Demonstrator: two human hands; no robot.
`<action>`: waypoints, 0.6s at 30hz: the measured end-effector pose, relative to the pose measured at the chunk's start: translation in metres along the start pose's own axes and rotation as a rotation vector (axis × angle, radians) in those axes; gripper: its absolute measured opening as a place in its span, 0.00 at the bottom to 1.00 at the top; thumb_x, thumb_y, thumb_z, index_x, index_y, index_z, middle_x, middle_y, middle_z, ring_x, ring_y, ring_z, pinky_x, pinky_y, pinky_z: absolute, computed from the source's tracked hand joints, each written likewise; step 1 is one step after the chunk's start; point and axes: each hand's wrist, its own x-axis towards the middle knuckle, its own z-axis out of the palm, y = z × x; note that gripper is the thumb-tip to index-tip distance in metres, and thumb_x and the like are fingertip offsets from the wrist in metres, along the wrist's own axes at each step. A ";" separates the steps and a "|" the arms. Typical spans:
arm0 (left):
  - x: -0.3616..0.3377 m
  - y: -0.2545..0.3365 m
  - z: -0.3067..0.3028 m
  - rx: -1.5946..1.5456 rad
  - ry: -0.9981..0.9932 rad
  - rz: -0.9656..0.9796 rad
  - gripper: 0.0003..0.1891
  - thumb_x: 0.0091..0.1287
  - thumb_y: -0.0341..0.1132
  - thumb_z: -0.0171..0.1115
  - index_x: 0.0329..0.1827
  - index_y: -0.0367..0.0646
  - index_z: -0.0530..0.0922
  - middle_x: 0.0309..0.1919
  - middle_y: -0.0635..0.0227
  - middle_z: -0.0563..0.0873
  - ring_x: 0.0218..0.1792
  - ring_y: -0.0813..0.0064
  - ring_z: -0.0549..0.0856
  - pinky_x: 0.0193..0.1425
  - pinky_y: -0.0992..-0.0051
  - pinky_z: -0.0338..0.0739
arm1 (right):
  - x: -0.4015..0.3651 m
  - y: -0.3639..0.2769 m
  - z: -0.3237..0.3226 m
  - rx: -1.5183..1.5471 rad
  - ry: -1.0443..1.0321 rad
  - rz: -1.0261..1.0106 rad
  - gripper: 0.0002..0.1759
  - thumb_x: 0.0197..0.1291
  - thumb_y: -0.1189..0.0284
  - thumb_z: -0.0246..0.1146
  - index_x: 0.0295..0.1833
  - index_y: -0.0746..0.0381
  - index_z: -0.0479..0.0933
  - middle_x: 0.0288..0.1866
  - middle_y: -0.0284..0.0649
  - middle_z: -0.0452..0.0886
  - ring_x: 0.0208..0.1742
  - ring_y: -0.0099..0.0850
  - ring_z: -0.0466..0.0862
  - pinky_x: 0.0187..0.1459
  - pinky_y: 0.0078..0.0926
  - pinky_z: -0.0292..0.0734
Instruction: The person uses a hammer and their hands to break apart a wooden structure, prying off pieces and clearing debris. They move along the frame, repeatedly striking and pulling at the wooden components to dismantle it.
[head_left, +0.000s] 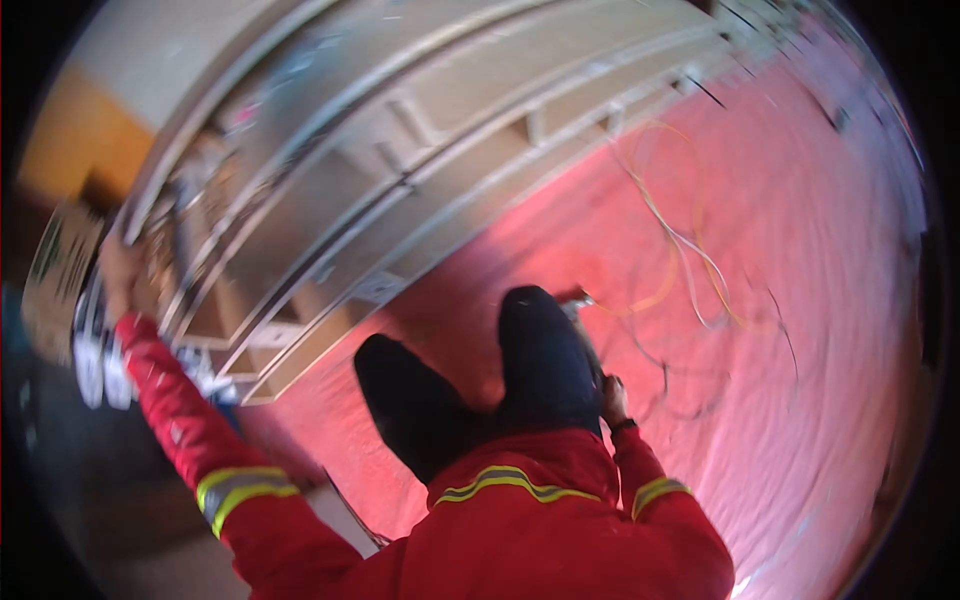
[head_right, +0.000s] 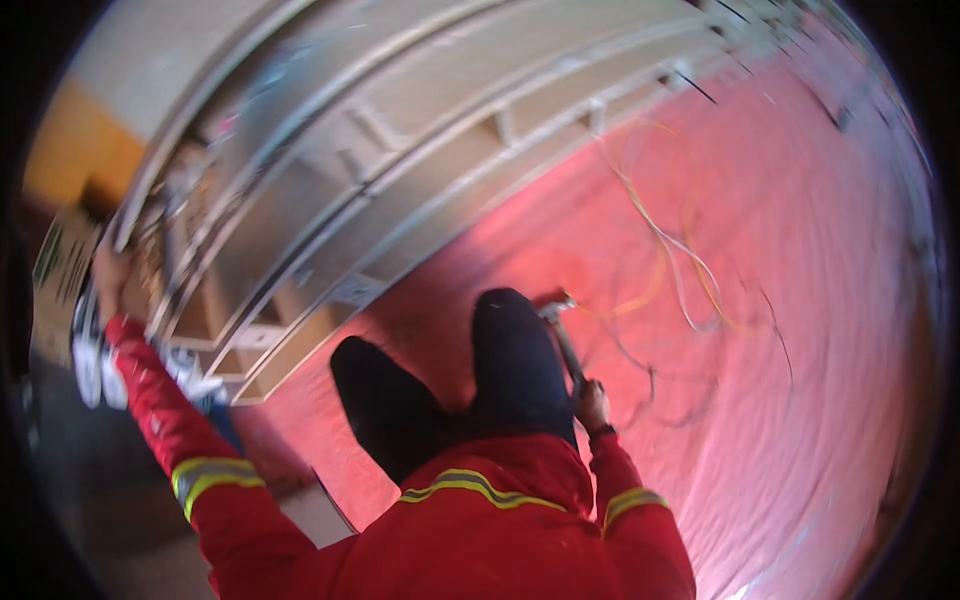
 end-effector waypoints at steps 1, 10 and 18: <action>-0.004 0.016 -0.007 0.072 0.032 0.006 0.34 0.56 0.36 0.67 0.69 0.58 0.71 0.51 0.50 0.84 0.52 0.48 0.82 0.55 0.58 0.76 | 0.009 -0.009 0.001 0.086 0.051 0.033 0.09 0.56 0.70 0.58 0.36 0.67 0.74 0.36 0.55 0.78 0.38 0.56 0.78 0.37 0.52 0.75; -0.013 0.047 -0.022 0.132 0.028 -0.081 0.33 0.55 0.40 0.66 0.68 0.66 0.71 0.53 0.49 0.82 0.53 0.47 0.81 0.57 0.56 0.76 | 0.070 0.007 0.073 0.227 -0.238 0.214 0.14 0.55 0.65 0.59 0.36 0.67 0.73 0.33 0.54 0.79 0.36 0.55 0.79 0.37 0.52 0.75; -0.017 0.060 -0.017 0.146 0.111 -0.171 0.33 0.56 0.33 0.61 0.67 0.72 0.72 0.50 0.49 0.83 0.51 0.47 0.83 0.55 0.55 0.77 | 0.004 0.030 0.065 0.130 -0.403 0.286 0.16 0.54 0.63 0.60 0.37 0.67 0.74 0.33 0.55 0.80 0.37 0.56 0.80 0.39 0.51 0.76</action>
